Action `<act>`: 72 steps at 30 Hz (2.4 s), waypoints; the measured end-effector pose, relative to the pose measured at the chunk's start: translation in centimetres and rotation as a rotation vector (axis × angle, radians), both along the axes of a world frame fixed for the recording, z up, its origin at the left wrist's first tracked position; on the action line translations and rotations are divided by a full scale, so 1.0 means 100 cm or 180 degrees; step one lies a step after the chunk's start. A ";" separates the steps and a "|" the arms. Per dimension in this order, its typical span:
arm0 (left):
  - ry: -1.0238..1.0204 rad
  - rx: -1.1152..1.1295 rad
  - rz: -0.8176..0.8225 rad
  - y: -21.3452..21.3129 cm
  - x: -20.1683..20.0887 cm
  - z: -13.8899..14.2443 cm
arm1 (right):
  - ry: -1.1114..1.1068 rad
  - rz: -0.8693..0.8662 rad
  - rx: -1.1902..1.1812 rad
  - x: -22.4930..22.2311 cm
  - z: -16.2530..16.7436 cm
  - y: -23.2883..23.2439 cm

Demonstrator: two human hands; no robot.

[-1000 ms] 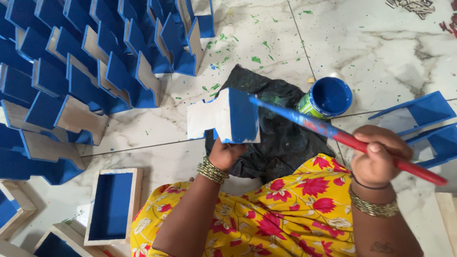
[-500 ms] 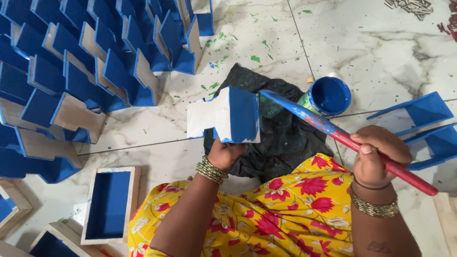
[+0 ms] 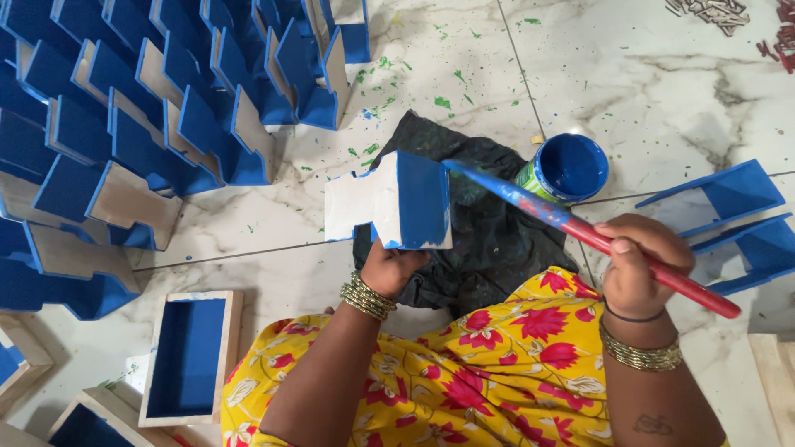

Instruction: The person sits on the floor and paints small wooden cutout pieces blue using a paintbrush, dipping the brush into a paint can and coating the unfinished surfaces of each piece, then sets finished pieces aside and picks up the next piece.

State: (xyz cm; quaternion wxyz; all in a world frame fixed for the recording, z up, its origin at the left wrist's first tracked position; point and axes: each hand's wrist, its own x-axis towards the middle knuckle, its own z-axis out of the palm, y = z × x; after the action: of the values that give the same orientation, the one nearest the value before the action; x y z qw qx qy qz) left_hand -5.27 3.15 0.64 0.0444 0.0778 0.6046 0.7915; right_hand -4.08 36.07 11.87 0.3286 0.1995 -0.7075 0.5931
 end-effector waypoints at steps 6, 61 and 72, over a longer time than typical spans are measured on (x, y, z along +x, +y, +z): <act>-0.0054 0.0131 0.0086 -0.002 -0.001 -0.004 | -0.0284 0.0756 -0.0153 0.004 0.015 0.022; -0.0155 0.0347 0.0561 -0.012 -0.007 0.005 | -0.0126 0.1192 -0.0430 0.006 0.008 0.022; -0.0194 0.0389 0.0448 -0.006 -0.006 0.006 | 0.0135 0.1412 -0.0385 0.004 0.010 0.013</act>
State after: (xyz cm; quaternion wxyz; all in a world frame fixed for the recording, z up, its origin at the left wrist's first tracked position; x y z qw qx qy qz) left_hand -5.89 2.54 1.26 0.0022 0.0137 0.5576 0.8300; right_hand -3.64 37.41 12.89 0.2163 0.3425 -0.6023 0.6878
